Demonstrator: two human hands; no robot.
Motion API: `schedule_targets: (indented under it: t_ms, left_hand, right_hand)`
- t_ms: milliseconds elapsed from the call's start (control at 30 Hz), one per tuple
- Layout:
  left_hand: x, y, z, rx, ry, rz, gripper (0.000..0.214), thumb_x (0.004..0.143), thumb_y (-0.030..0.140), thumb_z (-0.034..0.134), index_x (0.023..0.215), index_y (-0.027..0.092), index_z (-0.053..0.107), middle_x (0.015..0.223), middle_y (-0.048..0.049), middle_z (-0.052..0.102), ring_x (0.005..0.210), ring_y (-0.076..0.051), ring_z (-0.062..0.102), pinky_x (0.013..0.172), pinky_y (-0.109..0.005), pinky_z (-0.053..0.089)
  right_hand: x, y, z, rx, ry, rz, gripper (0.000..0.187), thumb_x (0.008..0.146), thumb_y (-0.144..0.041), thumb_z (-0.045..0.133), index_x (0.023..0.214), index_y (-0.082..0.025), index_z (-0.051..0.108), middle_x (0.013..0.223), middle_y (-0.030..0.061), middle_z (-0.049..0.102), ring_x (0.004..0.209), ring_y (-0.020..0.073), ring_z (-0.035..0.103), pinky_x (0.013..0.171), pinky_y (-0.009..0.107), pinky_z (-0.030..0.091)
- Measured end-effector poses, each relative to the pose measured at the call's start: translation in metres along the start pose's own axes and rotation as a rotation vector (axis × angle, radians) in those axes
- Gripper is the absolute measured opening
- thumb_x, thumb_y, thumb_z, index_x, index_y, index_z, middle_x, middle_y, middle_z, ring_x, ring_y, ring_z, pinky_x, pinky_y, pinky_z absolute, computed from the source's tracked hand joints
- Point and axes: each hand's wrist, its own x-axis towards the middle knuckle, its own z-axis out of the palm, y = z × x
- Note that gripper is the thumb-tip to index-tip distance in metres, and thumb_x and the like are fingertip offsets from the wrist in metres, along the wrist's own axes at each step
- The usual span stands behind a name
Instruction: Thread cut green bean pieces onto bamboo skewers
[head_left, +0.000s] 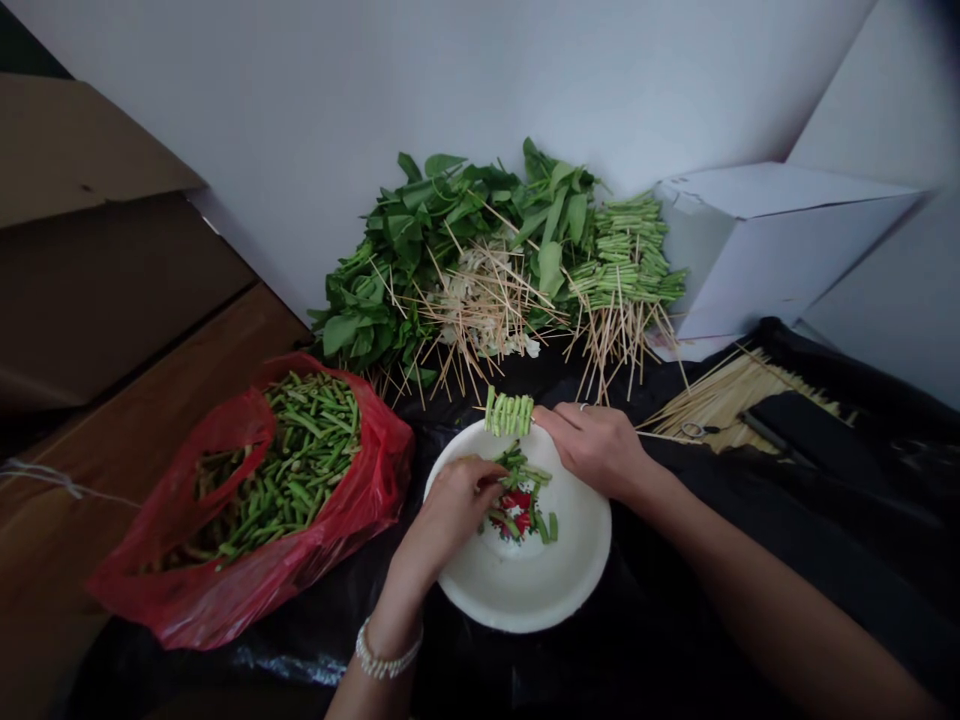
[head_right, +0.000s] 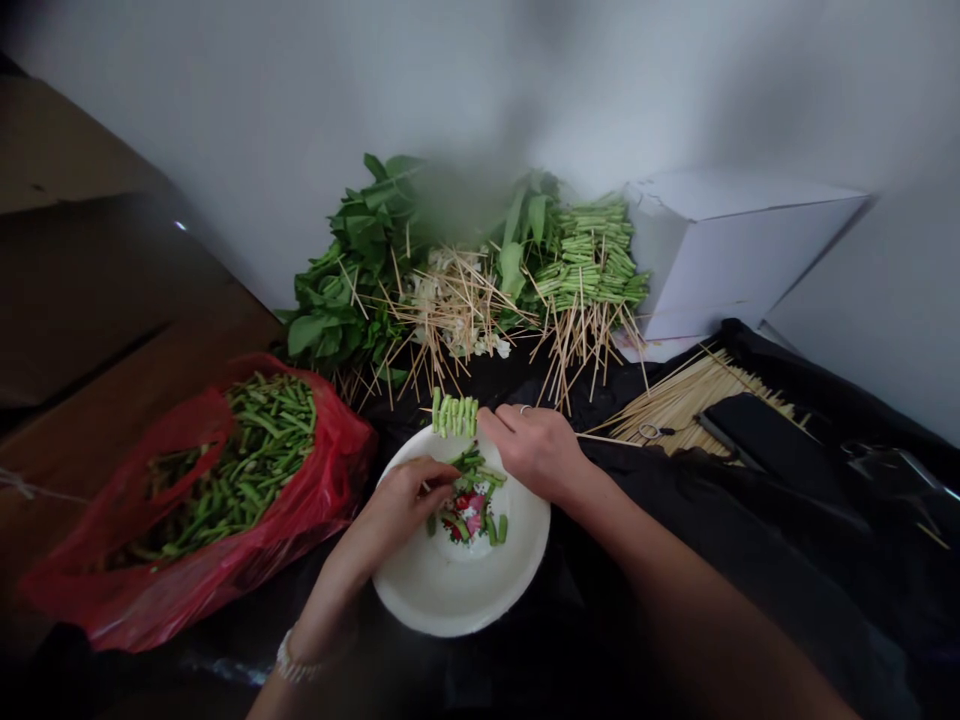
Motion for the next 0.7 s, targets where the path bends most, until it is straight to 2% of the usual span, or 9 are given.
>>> schedule_targets:
  t_ms: [133,333,500,700]
  left_hand:
    - [0.003,0.002,-0.005,-0.311,0.180,-0.074,0.016,0.079,0.023,0.066,0.089,0.020,0.078,0.090,-0.0067,0.075,0.082,-0.022,0.067,0.078,-0.032,0.049]
    - [0.007,-0.003,-0.009,-0.931,0.405,-0.243,0.026,0.066,0.029,0.082,0.088,0.017,0.077,0.078,-0.0038,0.075,0.068,-0.013,0.066,0.068,-0.024,0.053]
    - [0.010,-0.001,-0.013,-1.322,0.449,-0.273,0.030,0.059,0.023,0.087,0.085,0.014,0.077,0.079,-0.0033,0.075,0.069,-0.009,0.067,0.069,-0.017,0.054]
    - [0.012,0.001,-0.015,-1.481,0.458,-0.272,0.027,0.060,0.014,0.086,0.085,0.013,0.076,0.078,-0.0040,0.075,0.068,-0.009,0.067,0.067,-0.016,0.056]
  right_hand:
    - [0.001,-0.001,-0.002,0.040,0.028,0.009,0.027,0.096,-0.016,0.041,0.096,-0.013,0.068,0.067,0.0007,0.058,0.059,0.0114,0.049,0.055,0.029,0.030]
    - [0.001,-0.005,-0.001,0.090,0.053,0.000,0.028,0.097,-0.019,0.041,0.096,-0.014,0.068,0.066,0.0004,0.059,0.058,0.0113,0.049,0.056,0.028,0.031]
    - [0.001,-0.007,-0.001,0.102,0.049,-0.016,0.027,0.096,-0.017,0.042,0.098,-0.013,0.068,0.066,0.0004,0.057,0.058,0.0122,0.049,0.056,0.028,0.032]
    - [0.000,-0.009,0.000,0.100,0.035,-0.026,0.024,0.094,-0.015,0.044,0.099,-0.013,0.068,0.066,0.0000,0.056,0.060,0.0121,0.050,0.057,0.028,0.034]
